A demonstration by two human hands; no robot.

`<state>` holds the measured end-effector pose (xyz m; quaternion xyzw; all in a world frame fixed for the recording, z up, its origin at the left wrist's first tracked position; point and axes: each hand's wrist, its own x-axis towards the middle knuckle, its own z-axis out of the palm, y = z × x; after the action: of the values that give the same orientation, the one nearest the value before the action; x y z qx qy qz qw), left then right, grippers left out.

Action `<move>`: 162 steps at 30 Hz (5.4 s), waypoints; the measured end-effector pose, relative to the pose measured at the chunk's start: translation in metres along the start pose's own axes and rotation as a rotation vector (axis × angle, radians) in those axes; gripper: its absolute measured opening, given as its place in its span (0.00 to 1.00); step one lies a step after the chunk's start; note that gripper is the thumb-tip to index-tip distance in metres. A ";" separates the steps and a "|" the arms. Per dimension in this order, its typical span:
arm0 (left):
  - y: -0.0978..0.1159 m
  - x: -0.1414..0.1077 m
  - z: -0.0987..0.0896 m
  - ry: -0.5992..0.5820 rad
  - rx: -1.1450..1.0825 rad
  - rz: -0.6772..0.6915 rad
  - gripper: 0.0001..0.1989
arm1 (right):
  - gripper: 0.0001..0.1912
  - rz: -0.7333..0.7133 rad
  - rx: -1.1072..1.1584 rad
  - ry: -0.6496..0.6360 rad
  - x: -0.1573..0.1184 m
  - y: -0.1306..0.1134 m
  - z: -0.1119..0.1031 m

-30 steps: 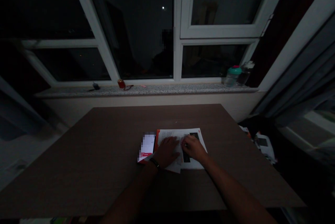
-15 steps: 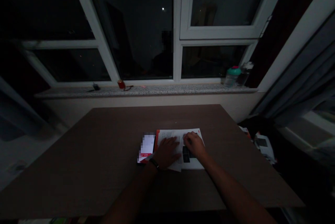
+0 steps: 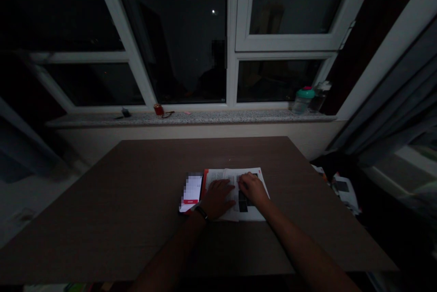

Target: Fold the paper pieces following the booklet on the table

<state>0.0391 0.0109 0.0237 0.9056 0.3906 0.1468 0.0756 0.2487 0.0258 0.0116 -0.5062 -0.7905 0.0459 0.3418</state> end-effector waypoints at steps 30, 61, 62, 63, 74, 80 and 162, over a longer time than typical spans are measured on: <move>-0.004 -0.001 0.007 0.001 0.021 -0.010 0.29 | 0.07 -0.197 0.190 -0.140 -0.015 0.001 -0.006; -0.005 -0.001 0.008 -0.010 -0.026 0.013 0.23 | 0.08 -0.146 0.174 -0.069 -0.007 0.010 0.000; -0.006 -0.001 0.008 -0.012 -0.026 0.011 0.23 | 0.08 -0.133 0.180 -0.061 -0.006 0.010 0.000; -0.006 -0.001 0.008 -0.013 -0.027 0.012 0.23 | 0.08 -0.129 0.193 -0.061 -0.006 0.009 0.000; -0.010 -0.001 0.012 0.005 -0.029 0.020 0.22 | 0.11 -0.260 0.491 -0.230 -0.024 -0.005 -0.011; -0.009 -0.001 0.008 -0.005 -0.031 0.022 0.23 | 0.10 -0.183 0.487 -0.155 -0.018 -0.001 -0.006; -0.023 0.002 0.006 0.197 -0.330 -0.155 0.21 | 0.06 -0.039 0.437 -0.180 -0.016 0.011 -0.011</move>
<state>0.0265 0.0282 0.0123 0.8294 0.4354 0.2904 0.1955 0.2682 0.0147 0.0071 -0.3988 -0.7986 0.2544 0.3721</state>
